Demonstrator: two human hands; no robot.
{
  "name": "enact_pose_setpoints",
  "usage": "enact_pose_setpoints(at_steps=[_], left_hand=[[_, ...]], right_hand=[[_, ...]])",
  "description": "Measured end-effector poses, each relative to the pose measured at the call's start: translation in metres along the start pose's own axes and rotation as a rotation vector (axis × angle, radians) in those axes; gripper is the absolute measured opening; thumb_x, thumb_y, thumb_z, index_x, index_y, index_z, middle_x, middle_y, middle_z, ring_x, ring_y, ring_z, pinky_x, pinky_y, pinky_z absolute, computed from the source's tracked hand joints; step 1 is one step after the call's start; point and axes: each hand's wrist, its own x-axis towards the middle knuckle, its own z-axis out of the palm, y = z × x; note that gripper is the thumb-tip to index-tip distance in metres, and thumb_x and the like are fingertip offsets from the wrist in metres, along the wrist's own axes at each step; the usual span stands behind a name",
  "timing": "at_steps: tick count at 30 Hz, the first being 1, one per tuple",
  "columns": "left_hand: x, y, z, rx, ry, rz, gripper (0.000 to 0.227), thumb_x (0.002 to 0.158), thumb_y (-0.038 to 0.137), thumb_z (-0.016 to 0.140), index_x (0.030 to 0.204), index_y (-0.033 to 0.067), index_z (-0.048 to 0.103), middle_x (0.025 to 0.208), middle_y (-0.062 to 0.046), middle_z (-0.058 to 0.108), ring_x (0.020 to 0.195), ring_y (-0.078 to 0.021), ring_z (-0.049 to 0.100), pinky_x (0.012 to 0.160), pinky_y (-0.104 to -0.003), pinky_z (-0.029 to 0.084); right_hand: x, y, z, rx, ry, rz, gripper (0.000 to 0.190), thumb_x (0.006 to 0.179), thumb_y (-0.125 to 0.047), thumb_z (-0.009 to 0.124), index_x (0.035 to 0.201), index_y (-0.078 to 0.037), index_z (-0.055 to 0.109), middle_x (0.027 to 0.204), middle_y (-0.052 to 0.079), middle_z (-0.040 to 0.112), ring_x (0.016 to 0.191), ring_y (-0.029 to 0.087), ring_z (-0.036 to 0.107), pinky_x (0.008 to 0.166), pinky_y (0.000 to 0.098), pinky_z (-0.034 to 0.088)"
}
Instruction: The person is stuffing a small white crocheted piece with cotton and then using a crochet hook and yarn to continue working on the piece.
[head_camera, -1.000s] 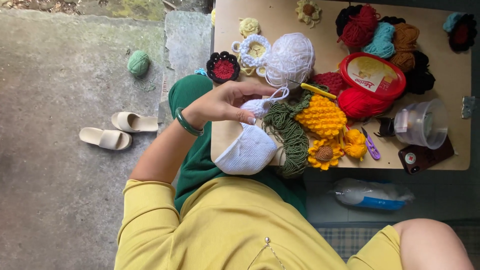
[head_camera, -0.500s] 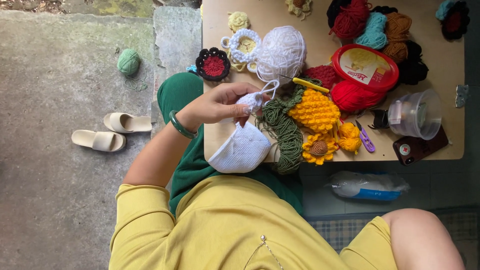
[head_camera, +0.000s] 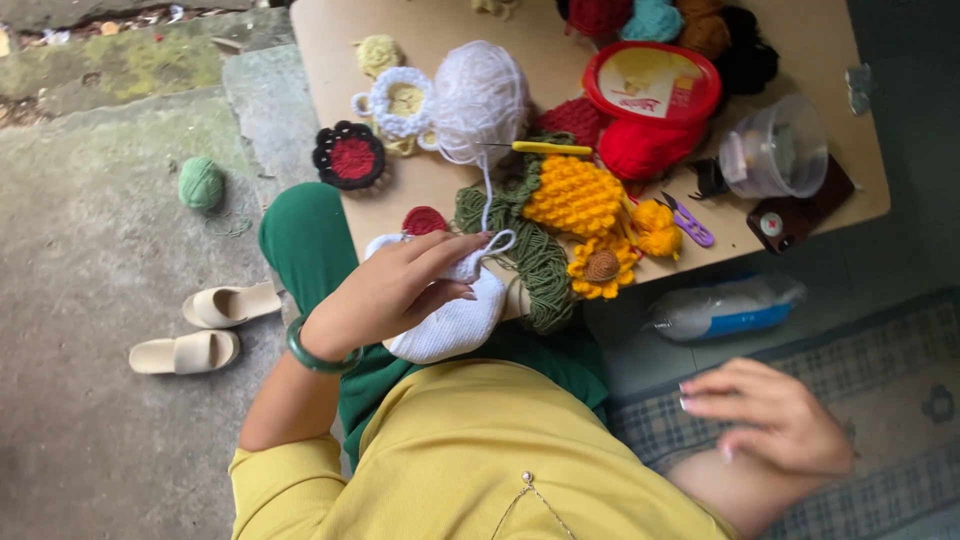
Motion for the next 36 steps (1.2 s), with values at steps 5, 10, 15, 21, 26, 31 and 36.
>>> enact_pose_setpoints(at_steps=[5, 10, 15, 21, 26, 31, 36], left_hand=[[-0.002, 0.005, 0.025, 0.303, 0.102, -0.043, 0.054, 0.101, 0.020, 0.069, 0.147, 0.0032, 0.047, 0.126, -0.016, 0.066, 0.100, -0.0327, 0.067, 0.058, -0.041, 0.044], [-0.001, 0.004, 0.036, 0.303, 0.166, -0.023, 0.050, 0.101, 0.011, 0.068, 0.145, 0.0003, 0.047, 0.122, -0.018, 0.065, 0.106, -0.0348, 0.065, 0.077, -0.044, 0.051], [-0.006, 0.004, 0.051, 0.498, 0.193, -0.123, 0.046, 0.101, 0.022, 0.067, 0.144, 0.0093, 0.053, 0.123, -0.009, 0.064, 0.103, -0.0294, 0.059, 0.093, -0.045, 0.039], [-0.011, -0.009, 0.108, 0.697, 0.431, -0.286, 0.040, 0.097, 0.010, 0.070, 0.136, 0.0130, 0.062, 0.127, -0.002, 0.067, 0.122, -0.0247, 0.060, 0.113, -0.043, 0.012], [-0.022, -0.046, 0.153, 0.697, 0.593, -0.172, 0.052, 0.100, 0.022, 0.068, 0.148, 0.0069, 0.055, 0.119, -0.015, 0.063, 0.122, -0.0365, 0.056, 0.109, -0.057, 0.023], [-0.026, -0.063, 0.163, 0.759, 0.521, -0.173, 0.060, 0.098, 0.023, 0.069, 0.151, 0.0057, 0.049, 0.119, -0.016, 0.060, 0.124, -0.0378, 0.054, 0.106, -0.058, 0.023], [-0.023, -0.067, 0.162, 0.801, 0.463, -0.230, 0.060, 0.100, 0.026, 0.064, 0.154, 0.0078, 0.046, 0.119, -0.014, 0.058, 0.127, -0.0364, 0.051, 0.105, -0.055, 0.024]], right_hand=[[-0.010, 0.029, 0.036, 0.043, 0.394, 0.725, 0.021, 0.093, -0.014, 0.066, 0.093, -0.009, 0.086, 0.106, 0.007, 0.080, 0.094, 0.016, 0.076, 0.085, 0.0290, 0.062], [-0.006, 0.070, 0.048, -0.531, 0.722, 0.808, 0.021, 0.096, -0.010, 0.079, 0.078, -0.003, 0.070, 0.106, 0.010, 0.071, 0.100, 0.027, 0.060, 0.087, 0.0406, 0.048], [0.011, 0.068, 0.047, -0.622, 1.193, 0.639, 0.032, 0.079, 0.018, 0.061, 0.071, -0.005, 0.039, 0.119, 0.017, 0.051, 0.112, 0.035, 0.047, 0.101, 0.0497, 0.036], [0.030, 0.082, 0.060, -0.585, 1.176, 0.653, 0.058, 0.092, 0.014, 0.071, 0.146, 0.005, 0.051, 0.136, 0.022, 0.041, 0.118, 0.035, 0.048, 0.091, 0.0428, 0.046], [0.060, 0.103, 0.110, -0.460, 1.210, 0.606, 0.079, 0.085, 0.002, 0.082, 0.153, 0.000, 0.041, 0.143, 0.022, 0.036, 0.119, 0.040, 0.048, 0.094, 0.0486, 0.047], [0.076, 0.103, 0.168, -0.583, 1.273, 0.356, 0.062, 0.086, -0.015, 0.083, 0.129, 0.006, 0.043, 0.133, 0.023, 0.040, 0.118, 0.037, 0.044, 0.101, 0.0433, 0.039], [0.091, 0.092, 0.190, -0.713, 1.143, 0.176, 0.037, 0.085, -0.036, 0.078, 0.107, -0.011, 0.063, 0.119, 0.012, 0.047, 0.110, 0.035, 0.047, 0.103, 0.0553, 0.037]])
